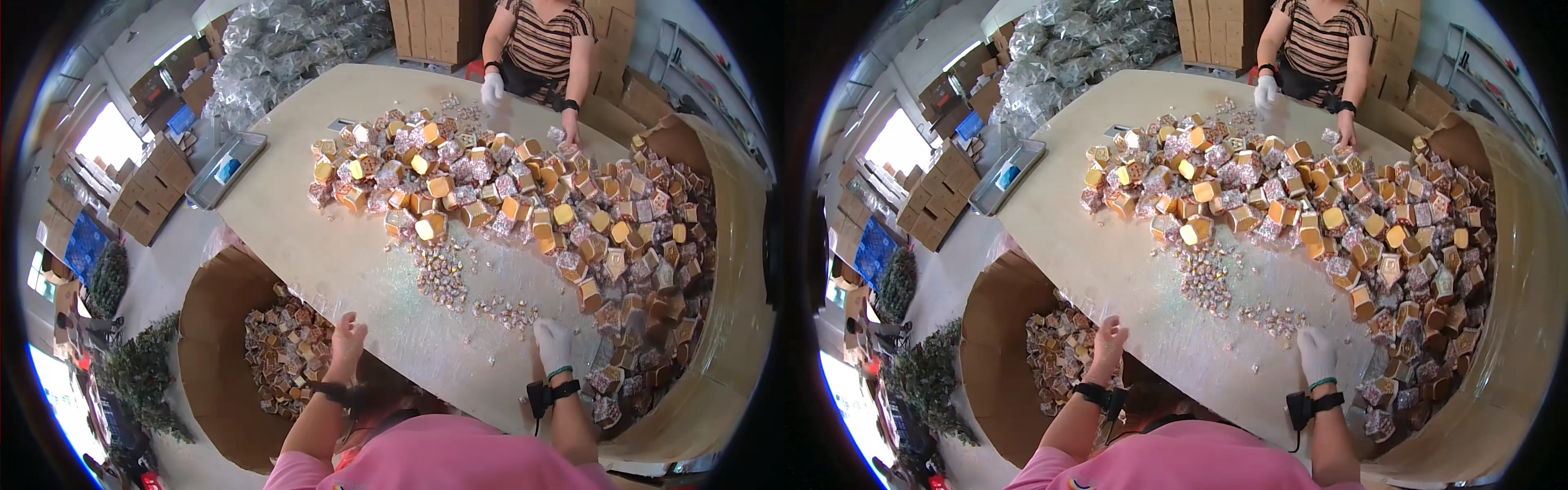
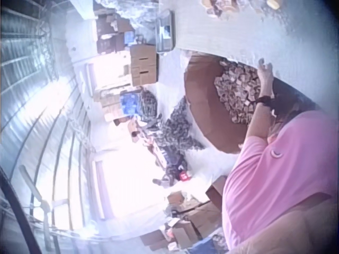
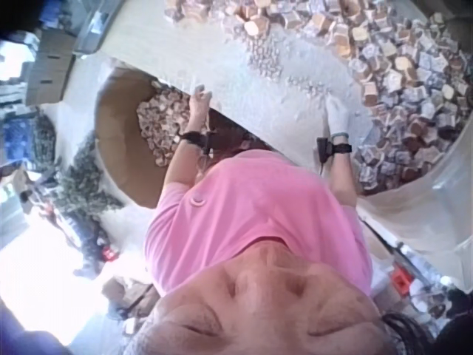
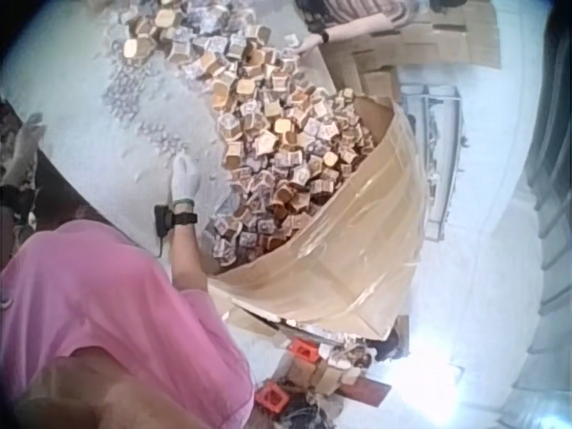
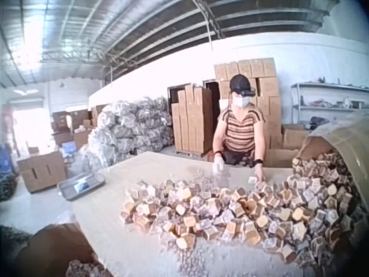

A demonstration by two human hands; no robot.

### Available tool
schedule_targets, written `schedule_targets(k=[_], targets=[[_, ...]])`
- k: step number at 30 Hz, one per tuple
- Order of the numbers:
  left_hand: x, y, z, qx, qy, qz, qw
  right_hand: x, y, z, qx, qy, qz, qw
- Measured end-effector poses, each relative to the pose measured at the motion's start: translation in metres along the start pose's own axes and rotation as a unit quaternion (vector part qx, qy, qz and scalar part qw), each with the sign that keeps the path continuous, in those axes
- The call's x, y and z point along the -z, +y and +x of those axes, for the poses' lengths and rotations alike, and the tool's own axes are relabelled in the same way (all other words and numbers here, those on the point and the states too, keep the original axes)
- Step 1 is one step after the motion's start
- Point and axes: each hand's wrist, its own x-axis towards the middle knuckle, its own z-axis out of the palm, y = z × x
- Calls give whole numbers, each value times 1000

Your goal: The worker sorts and organizes small packaged items into a large bin on a warehouse table.

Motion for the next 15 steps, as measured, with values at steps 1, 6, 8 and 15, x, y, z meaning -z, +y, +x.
schedule_targets(k=[1,6,8,15], targets=[[-6,2,2,-41,0,37,998,-1,0,-2,-26,-9,19,999],[-22,7,22,-26,-19,54,998,-11,-3,-8,32,-9,24,999],[-22,5,34,-24,-12,55,998,-15,-2,-10,60,-33,11,998],[-4,3,140,-34,59,25,997,-20,-17,-7,26,-45,33,998]])
